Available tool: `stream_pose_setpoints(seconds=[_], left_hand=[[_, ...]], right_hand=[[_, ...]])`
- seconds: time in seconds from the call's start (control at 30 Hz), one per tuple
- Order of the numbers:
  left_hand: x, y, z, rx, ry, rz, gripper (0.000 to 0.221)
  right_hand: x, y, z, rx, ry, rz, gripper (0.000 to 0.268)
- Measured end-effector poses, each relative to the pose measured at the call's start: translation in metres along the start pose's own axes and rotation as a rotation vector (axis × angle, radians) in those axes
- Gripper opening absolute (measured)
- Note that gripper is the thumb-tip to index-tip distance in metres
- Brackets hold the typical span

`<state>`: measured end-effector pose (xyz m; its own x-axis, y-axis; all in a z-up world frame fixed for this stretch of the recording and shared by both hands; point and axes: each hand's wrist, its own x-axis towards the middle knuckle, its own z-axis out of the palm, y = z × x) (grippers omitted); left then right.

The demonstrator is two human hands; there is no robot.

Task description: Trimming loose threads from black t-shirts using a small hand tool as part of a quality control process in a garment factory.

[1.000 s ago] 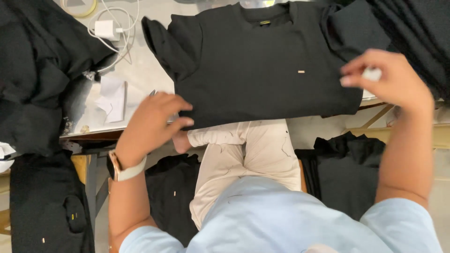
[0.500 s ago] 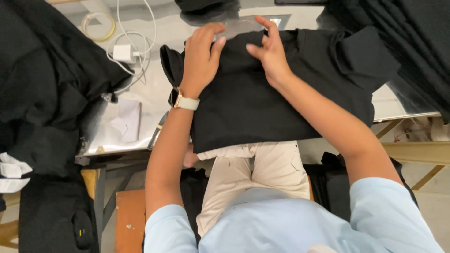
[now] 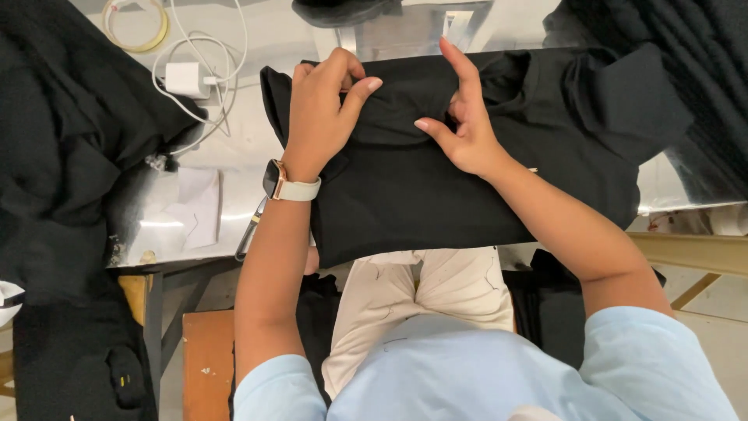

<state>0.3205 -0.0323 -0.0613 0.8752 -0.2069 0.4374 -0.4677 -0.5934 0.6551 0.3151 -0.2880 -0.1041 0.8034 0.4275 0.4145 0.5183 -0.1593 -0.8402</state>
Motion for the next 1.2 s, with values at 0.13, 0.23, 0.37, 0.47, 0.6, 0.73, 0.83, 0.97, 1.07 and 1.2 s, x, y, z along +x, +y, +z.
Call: stream_pose_setpoints(seconds=[0.13,0.23,0.37,0.47,0.6,0.73,0.83,0.97,1.07,1.2], left_hand=[[-0.001,-0.003,0.004,0.035,0.037,0.044,0.029],[0.000,0.006,0.000,0.049,0.113,0.106,0.030],[0.001,0.017,-0.002,-0.019,0.265,0.246,0.009],[0.001,0.021,-0.001,-0.071,0.232,0.308,0.010],[-0.001,0.021,-0.003,-0.080,0.176,0.289,0.013],[-0.002,0.013,-0.004,-0.053,-0.106,0.020,0.049],[-0.003,0.007,-0.002,-0.017,-0.171,-0.032,0.045],[-0.002,0.009,-0.003,-0.020,-0.121,0.008,0.042],[0.000,0.020,-0.003,-0.019,0.154,0.226,0.028],[0.000,0.031,0.006,-0.134,0.189,0.353,0.003]], right_hand=[[-0.002,-0.002,-0.001,0.014,0.006,-0.002,0.084],[-0.002,-0.007,-0.001,0.039,0.013,0.005,0.084],[-0.001,-0.011,0.000,0.082,0.010,0.029,0.083],[0.000,-0.014,0.001,0.127,0.005,0.034,0.082],[0.002,-0.018,0.000,0.082,0.003,0.037,0.079],[0.003,-0.020,0.000,0.179,-0.014,0.032,0.078],[0.003,-0.021,0.000,0.203,-0.014,0.037,0.079],[0.003,-0.020,-0.002,0.117,0.011,0.033,0.079],[0.003,-0.022,-0.001,0.124,-0.001,0.036,0.077],[0.002,-0.019,0.004,0.046,-0.005,0.037,0.075]])
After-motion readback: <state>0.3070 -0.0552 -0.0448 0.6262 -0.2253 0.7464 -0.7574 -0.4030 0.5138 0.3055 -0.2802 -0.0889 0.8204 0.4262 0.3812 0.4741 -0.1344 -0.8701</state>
